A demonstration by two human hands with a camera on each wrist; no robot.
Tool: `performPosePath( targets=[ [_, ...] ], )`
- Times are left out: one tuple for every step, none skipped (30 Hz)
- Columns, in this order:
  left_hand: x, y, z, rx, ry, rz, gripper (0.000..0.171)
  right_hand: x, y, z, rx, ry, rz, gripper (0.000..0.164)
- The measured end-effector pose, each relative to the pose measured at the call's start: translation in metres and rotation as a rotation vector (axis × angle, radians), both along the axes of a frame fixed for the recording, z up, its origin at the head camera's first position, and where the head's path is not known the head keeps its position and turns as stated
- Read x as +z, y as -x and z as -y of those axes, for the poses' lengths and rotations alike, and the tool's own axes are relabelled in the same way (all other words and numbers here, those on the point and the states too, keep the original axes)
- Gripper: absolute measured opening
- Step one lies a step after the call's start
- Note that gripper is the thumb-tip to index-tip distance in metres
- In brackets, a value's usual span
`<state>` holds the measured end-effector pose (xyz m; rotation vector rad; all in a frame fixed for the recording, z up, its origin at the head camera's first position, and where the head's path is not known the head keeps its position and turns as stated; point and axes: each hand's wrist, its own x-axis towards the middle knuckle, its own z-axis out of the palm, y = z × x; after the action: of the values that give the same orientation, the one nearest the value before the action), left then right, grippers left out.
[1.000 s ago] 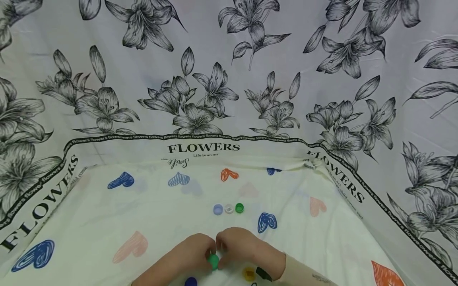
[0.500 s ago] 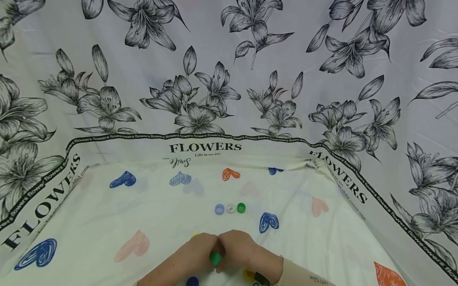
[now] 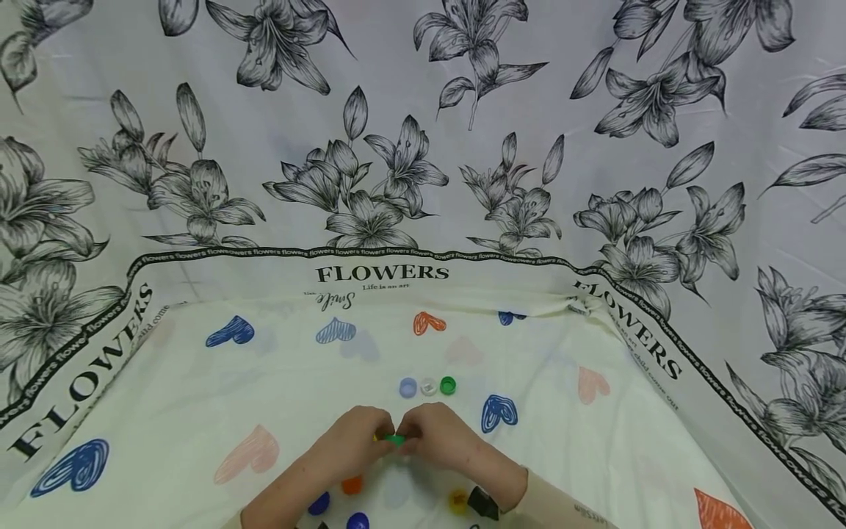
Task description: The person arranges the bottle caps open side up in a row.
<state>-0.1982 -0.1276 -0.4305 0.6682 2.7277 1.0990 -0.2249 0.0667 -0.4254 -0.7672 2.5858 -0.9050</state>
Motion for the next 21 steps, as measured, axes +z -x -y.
performPosePath(
  targets=[
    [0.0, 0.003, 0.001, 0.02, -0.014, 0.011, 0.006, 0.001, 0.002, 0.001, -0.012, 0.005, -0.015, 0.006],
    [-0.001, 0.006, 0.002, 0.041, -0.031, 0.024, 0.007, 0.002, 0.003, 0.002, -0.023, 0.008, -0.035, 0.006],
    [-0.002, 0.009, 0.003, 0.064, -0.053, 0.038, 0.008, 0.002, 0.005, 0.003, -0.032, 0.01, -0.058, 0.006],
    [-0.004, 0.011, 0.004, 0.089, -0.079, 0.052, 0.011, 0.003, 0.006, 0.004, -0.042, 0.013, -0.075, 0.007],
    [-0.006, 0.014, 0.005, 0.115, -0.112, 0.068, 0.013, 0.004, 0.008, 0.005, -0.052, 0.01, -0.092, 0.007],
    [-0.008, 0.016, 0.006, 0.142, -0.139, 0.076, 0.017, 0.004, 0.009, 0.006, -0.057, 0.013, -0.107, 0.008],
    [-0.01, 0.018, 0.006, 0.168, -0.164, 0.079, 0.019, 0.004, 0.011, 0.006, -0.066, 0.015, -0.112, 0.009],
    [-0.011, 0.02, 0.007, 0.19, -0.185, 0.074, 0.022, 0.004, 0.012, 0.007, -0.072, 0.025, -0.107, 0.01],
    [-0.013, 0.021, 0.007, 0.211, -0.205, 0.066, 0.023, 0.005, 0.014, 0.007, -0.078, 0.036, -0.097, 0.011],
    [-0.014, 0.023, 0.008, 0.228, -0.223, 0.057, 0.023, 0.005, 0.016, 0.008, -0.085, 0.05, -0.083, 0.011],
    [-0.015, 0.024, 0.009, 0.241, -0.236, 0.045, 0.023, 0.005, 0.018, 0.008, -0.093, 0.065, -0.071, 0.011],
    [-0.016, 0.025, 0.009, 0.253, -0.244, 0.035, 0.023, 0.005, 0.019, 0.009, -0.102, 0.083, -0.054, 0.012],
    [-0.017, 0.026, 0.009, 0.265, -0.253, 0.03, 0.022, 0.005, 0.021, 0.01, -0.112, 0.096, -0.043, 0.012],
    [-0.017, 0.027, 0.01, 0.275, -0.26, 0.029, 0.02, 0.005, 0.023, 0.011, -0.123, 0.109, -0.031, 0.012],
    [-0.018, 0.028, 0.01, 0.285, -0.267, 0.034, 0.019, 0.005, 0.025, 0.012, -0.134, 0.117, -0.026, 0.013],
    [-0.018, 0.029, 0.009, 0.294, -0.27, 0.039, 0.018, 0.004, 0.027, 0.013, -0.146, 0.125, -0.022, 0.013],
    [-0.018, 0.03, 0.009, 0.302, -0.271, 0.045, 0.017, 0.004, 0.028, 0.014, -0.156, 0.13, -0.02, 0.014],
    [-0.018, 0.03, 0.009, 0.312, -0.27, 0.052, 0.016, 0.003, 0.03, 0.015, -0.165, 0.133, -0.024, 0.013],
    [-0.018, 0.031, 0.009, 0.317, -0.268, 0.056, 0.016, 0.002, 0.032, 0.016, -0.172, 0.133, -0.031, 0.013],
    [-0.018, 0.031, 0.01, 0.321, -0.264, 0.061, 0.016, 0.001, 0.033, 0.017, -0.179, 0.137, -0.036, 0.013],
    [-0.018, 0.031, 0.01, 0.326, -0.26, 0.065, 0.016, 0.0, 0.035, 0.018, -0.187, 0.137, -0.043, 0.012]
  ],
)
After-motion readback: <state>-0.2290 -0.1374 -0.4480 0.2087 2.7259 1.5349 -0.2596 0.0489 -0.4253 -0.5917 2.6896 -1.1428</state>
